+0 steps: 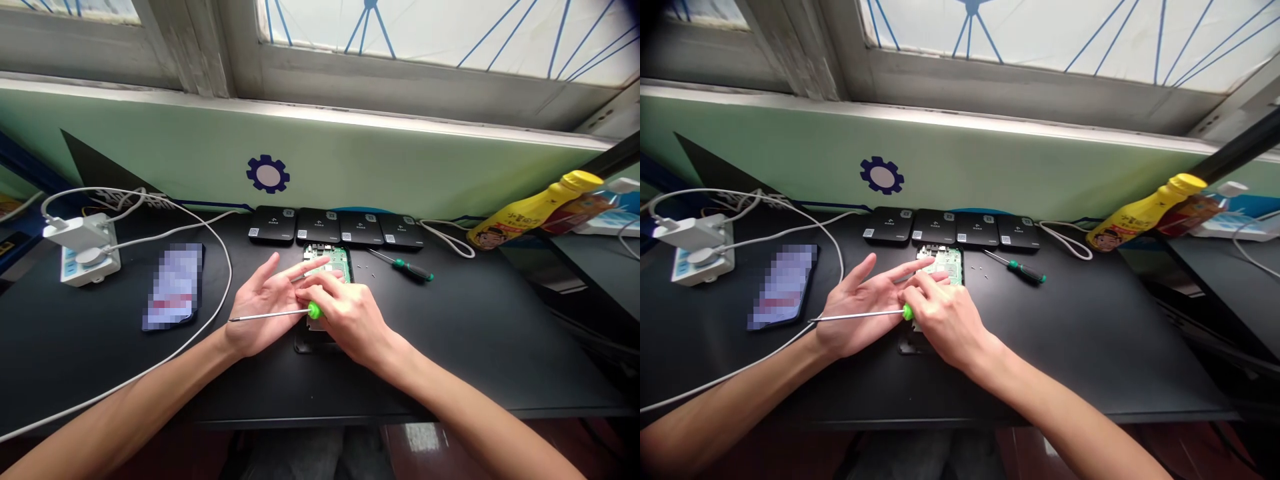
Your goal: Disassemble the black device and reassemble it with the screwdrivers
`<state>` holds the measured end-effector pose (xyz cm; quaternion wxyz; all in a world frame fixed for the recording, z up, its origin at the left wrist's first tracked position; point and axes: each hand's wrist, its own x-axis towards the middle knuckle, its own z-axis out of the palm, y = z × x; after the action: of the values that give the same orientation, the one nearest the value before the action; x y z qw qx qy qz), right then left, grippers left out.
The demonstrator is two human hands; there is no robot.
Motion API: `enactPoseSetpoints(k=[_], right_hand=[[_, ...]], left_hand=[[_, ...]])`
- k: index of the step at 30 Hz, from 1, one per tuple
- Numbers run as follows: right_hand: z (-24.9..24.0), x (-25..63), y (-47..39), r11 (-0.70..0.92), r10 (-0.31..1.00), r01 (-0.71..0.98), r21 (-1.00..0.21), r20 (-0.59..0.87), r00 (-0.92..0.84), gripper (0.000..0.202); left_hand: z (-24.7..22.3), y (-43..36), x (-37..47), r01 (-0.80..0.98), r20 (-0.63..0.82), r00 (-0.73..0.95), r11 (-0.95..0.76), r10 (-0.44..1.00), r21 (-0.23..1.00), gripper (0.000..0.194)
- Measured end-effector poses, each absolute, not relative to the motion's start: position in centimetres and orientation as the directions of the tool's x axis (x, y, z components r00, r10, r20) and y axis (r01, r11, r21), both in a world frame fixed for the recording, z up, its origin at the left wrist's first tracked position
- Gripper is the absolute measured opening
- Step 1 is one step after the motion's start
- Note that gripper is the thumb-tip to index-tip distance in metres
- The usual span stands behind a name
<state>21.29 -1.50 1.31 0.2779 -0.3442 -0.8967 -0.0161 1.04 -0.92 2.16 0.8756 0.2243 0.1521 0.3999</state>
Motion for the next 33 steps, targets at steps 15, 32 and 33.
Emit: enactPoseSetpoints(k=[15,32,33], right_hand=[[0.8,22.0,-0.8,0.749,0.662,0.458,-0.478,0.545,-0.514,0.017],[5.9,31.1,4.5,0.304,0.952,0.455,-0.837,0.276,-0.13,0.026],[5.7,32.3,5.0,0.281,0.959,0.491,-0.825,0.25,-0.131,0.029]], left_hand=[[2.4,-1.1,1.0,-0.632,-0.091,0.649,0.603,0.755,0.487,0.092],[3.2,-1.1,1.0,-0.73,-0.095,0.603,0.596,0.792,0.336,0.098],[3.2,-1.1,1.0,-0.729,-0.102,0.597,0.592,0.795,0.343,0.098]])
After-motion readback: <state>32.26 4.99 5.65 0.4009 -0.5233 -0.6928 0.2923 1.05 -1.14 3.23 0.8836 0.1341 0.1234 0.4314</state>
